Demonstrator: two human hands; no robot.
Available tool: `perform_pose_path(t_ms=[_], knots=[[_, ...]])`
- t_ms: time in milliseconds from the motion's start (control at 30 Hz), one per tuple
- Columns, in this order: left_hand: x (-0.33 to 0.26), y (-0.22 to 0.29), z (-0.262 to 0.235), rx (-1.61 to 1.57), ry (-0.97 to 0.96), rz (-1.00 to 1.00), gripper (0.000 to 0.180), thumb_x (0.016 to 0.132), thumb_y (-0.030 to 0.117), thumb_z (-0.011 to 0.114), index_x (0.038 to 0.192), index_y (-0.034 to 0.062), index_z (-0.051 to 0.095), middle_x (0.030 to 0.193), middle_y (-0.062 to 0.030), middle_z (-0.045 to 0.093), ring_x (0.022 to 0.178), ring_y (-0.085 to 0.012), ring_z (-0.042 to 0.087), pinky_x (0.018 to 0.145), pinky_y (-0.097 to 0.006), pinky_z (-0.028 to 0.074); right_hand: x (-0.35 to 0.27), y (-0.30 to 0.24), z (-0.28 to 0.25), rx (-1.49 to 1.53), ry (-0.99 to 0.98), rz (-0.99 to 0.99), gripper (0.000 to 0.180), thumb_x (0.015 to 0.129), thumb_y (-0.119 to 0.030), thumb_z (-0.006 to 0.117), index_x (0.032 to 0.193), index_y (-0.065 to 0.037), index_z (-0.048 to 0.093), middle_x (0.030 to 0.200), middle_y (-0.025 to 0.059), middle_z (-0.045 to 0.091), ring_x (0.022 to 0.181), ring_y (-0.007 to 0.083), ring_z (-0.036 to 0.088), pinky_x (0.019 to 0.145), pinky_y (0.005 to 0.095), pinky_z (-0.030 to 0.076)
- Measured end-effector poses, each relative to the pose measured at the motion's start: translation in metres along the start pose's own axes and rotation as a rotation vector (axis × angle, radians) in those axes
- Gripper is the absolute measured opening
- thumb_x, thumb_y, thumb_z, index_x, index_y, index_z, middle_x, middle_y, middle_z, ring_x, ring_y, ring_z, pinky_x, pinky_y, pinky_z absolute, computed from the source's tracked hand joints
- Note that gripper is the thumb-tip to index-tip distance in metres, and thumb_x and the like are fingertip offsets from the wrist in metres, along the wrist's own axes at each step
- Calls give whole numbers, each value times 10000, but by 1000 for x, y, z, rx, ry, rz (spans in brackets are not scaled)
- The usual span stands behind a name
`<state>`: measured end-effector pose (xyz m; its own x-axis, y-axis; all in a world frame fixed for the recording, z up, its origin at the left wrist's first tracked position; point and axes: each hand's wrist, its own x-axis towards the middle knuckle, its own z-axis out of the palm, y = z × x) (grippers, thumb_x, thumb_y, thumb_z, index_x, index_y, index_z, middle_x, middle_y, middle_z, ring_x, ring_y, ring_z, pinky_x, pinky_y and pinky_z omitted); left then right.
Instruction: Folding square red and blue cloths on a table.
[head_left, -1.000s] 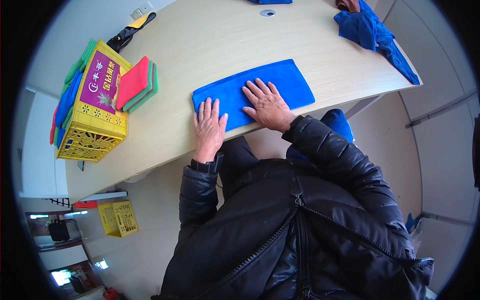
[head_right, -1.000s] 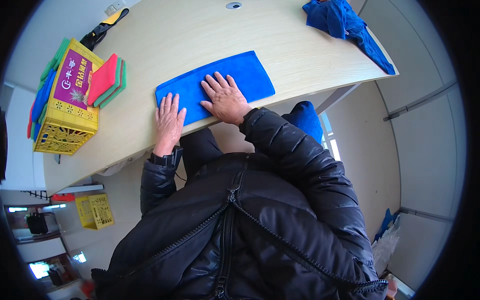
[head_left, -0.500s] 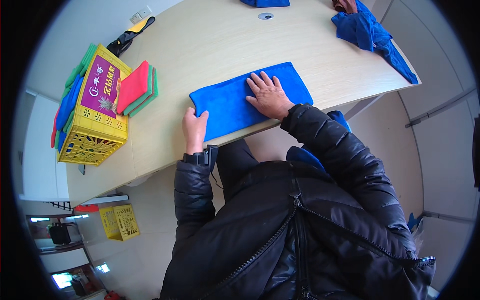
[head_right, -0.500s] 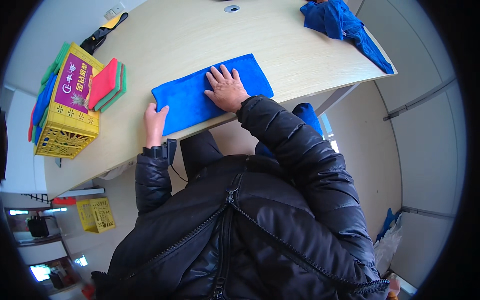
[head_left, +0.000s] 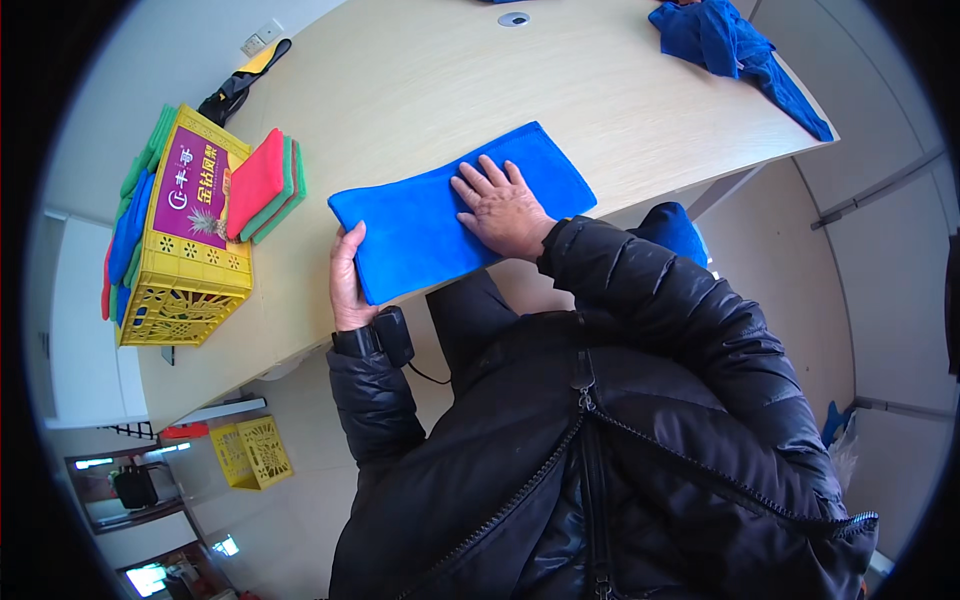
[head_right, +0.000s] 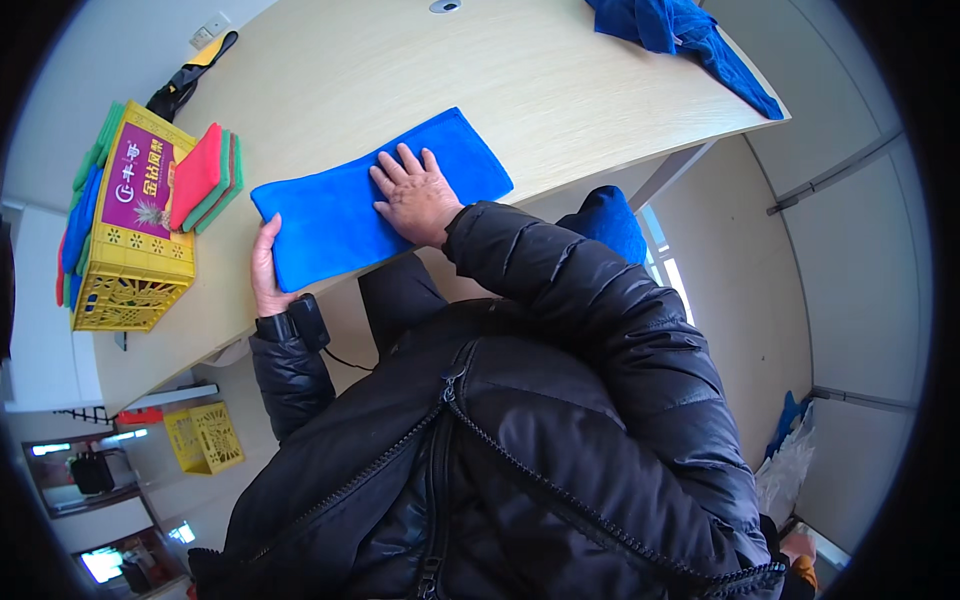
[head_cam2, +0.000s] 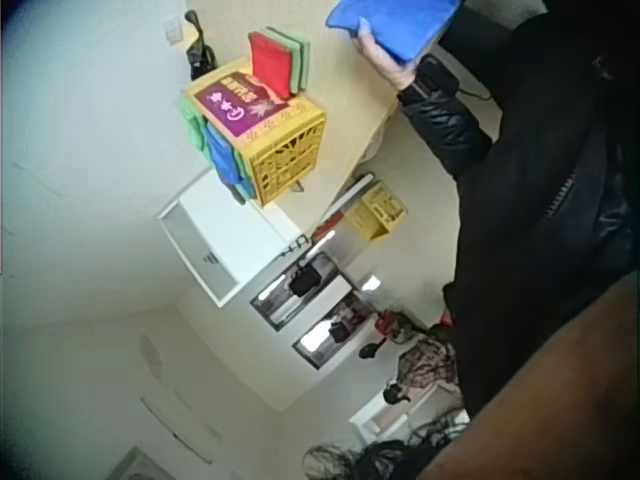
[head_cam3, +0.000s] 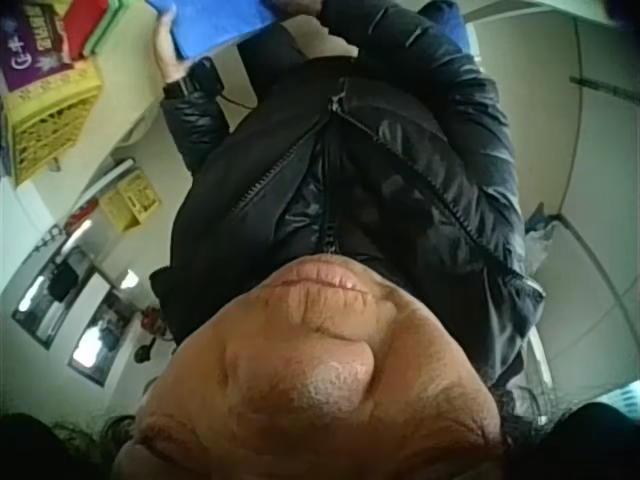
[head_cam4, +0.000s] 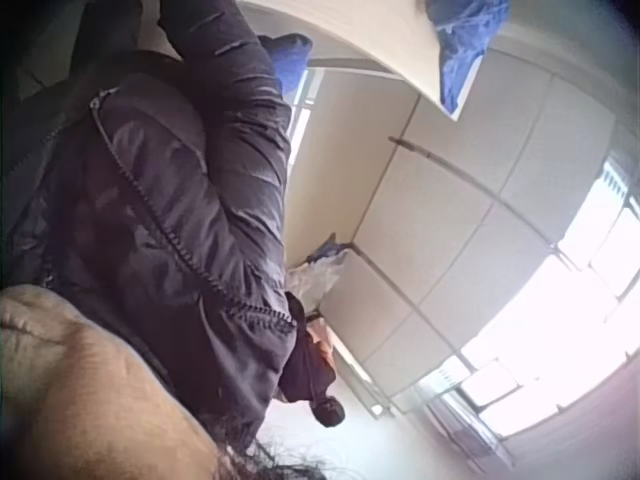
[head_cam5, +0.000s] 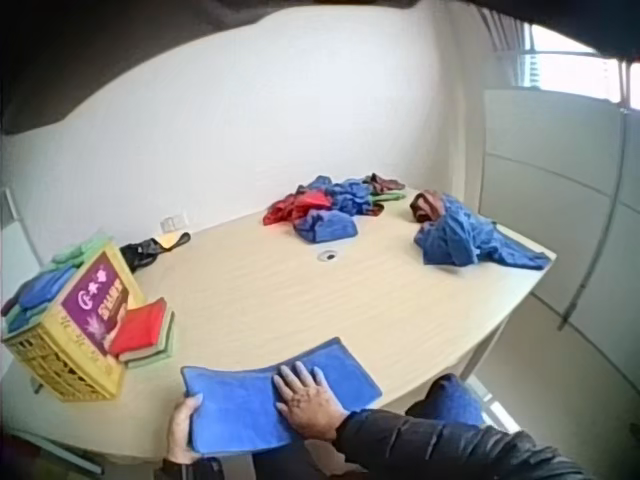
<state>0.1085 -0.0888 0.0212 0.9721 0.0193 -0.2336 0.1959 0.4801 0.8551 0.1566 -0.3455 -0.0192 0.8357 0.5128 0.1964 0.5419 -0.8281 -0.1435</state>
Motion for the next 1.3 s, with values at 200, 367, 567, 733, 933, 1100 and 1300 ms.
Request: perform_pose_path(t_ms=[200,367,567,733,933,1100,1300], knots=[[7,20,67,147,-99,193,360,932,223,669,1225,26,596,1097,-91,662,989,-175,655,860,-330,546,-2,-14,5,14,75,-19,586,1026,-393,466,1523,-85,411,1595,155,349,1504,379,257,1210,568,199],[56,3,125,349,-200,231,201,911,213,687,996,42,626,852,-38,659,739,-138,651,672,-278,540,-12,-7,1,-54,86,-25,610,994,-369,506,1505,-48,419,1555,170,392,1465,395,316,1193,573,226],[84,-23,178,717,-304,83,179,906,230,692,877,78,603,764,-22,643,602,-134,640,534,-268,520,-83,6,-25,96,68,-160,593,881,-318,662,1384,-36,524,1420,161,494,1338,347,439,1139,543,292],[110,-63,193,1010,-303,58,242,895,271,708,837,72,583,708,-38,628,532,-148,624,459,-271,501,-107,9,-25,114,116,-259,611,849,-349,707,1351,-38,551,1379,140,522,1306,309,462,1123,504,312],[105,-75,214,1277,-288,-25,348,939,359,697,842,48,572,737,-52,634,553,-153,635,491,-262,520,-114,19,-18,133,154,-289,677,815,-353,735,1379,-39,532,1373,139,531,1302,301,468,1122,478,323],[80,-60,187,947,-328,195,323,1008,326,622,883,31,578,750,-52,633,618,-160,656,558,-271,532,-116,23,-14,145,179,-297,701,794,-332,744,1390,-36,523,1382,148,531,1321,310,465,1140,478,315],[15,-61,125,1481,-209,799,316,1034,305,556,1124,6,610,1145,-165,645,1078,-344,631,894,-421,516,-115,23,-16,169,199,-331,694,790,-302,740,1390,-31,523,1389,158,532,1346,321,456,1158,494,305]])
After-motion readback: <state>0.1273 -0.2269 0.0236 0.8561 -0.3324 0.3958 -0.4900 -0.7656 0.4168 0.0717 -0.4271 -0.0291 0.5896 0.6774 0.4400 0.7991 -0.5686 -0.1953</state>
